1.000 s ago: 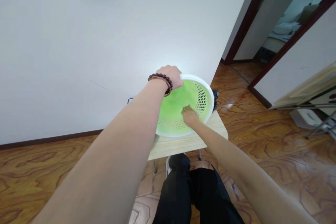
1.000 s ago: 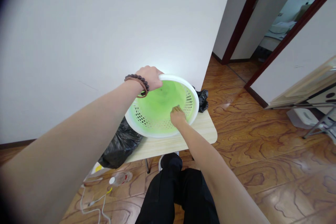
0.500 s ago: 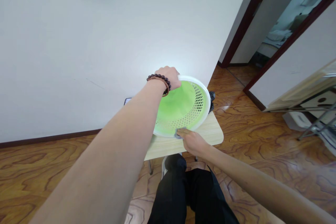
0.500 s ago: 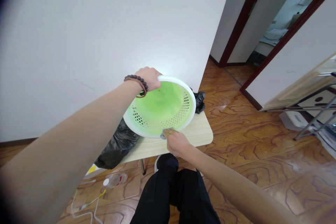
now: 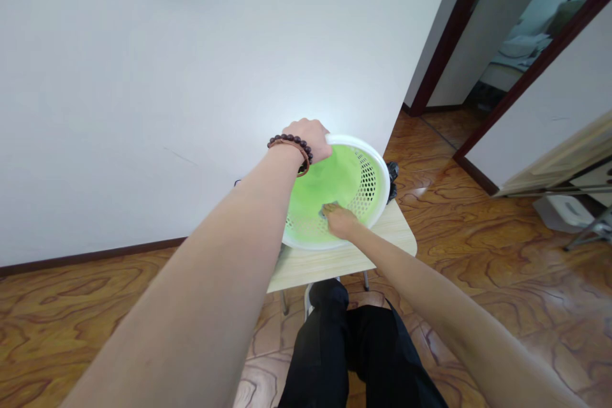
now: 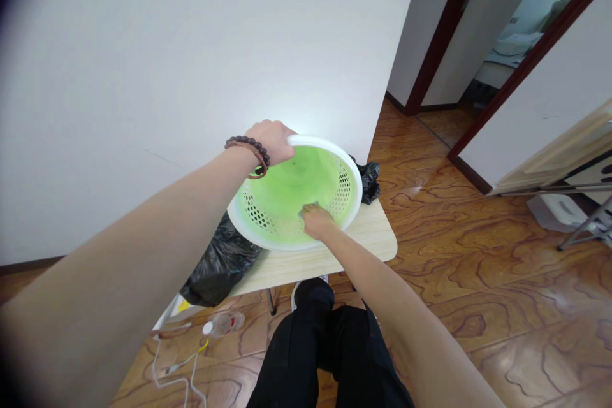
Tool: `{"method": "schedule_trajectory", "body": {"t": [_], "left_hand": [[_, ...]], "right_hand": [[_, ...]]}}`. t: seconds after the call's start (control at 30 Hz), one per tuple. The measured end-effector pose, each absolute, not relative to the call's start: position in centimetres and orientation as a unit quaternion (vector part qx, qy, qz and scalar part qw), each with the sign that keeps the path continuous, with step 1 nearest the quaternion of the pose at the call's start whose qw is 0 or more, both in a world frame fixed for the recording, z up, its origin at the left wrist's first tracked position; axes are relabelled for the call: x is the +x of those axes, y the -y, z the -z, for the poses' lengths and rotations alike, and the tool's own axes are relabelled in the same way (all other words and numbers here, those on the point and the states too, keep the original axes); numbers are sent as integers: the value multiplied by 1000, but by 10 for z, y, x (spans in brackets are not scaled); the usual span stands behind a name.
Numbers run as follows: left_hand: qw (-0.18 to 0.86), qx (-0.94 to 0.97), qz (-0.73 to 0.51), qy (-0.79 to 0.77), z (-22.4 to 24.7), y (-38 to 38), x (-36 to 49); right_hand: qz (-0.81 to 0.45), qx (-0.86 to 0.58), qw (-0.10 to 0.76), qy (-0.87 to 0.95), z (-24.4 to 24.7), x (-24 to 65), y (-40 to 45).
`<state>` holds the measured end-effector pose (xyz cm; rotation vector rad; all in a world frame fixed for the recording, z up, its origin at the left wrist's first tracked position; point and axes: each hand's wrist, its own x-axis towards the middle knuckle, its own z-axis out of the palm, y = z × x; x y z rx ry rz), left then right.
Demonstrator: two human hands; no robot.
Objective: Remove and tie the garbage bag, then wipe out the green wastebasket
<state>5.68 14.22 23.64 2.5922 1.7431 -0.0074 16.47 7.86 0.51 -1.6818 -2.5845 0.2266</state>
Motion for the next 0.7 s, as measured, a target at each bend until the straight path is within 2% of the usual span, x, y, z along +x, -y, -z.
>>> {"method": "schedule_trajectory", "body": {"t": [0.2, 0.4, 0.53, 0.7], "left_hand": [[20, 834, -6, -551, -238, -142, 57], [23, 831, -10, -556, -237, -143, 58], [22, 830, -9, -557, -236, -143, 57], [13, 830, -4, -558, -237, -143, 56]], "right_hand": [[-83, -485, 69, 868, -12, 169, -17], [-102, -446, 47, 888, -41, 189, 22], [-108, -484, 58, 866, -61, 187, -7], [-52, -531, 108, 839, -62, 173, -82]]}}
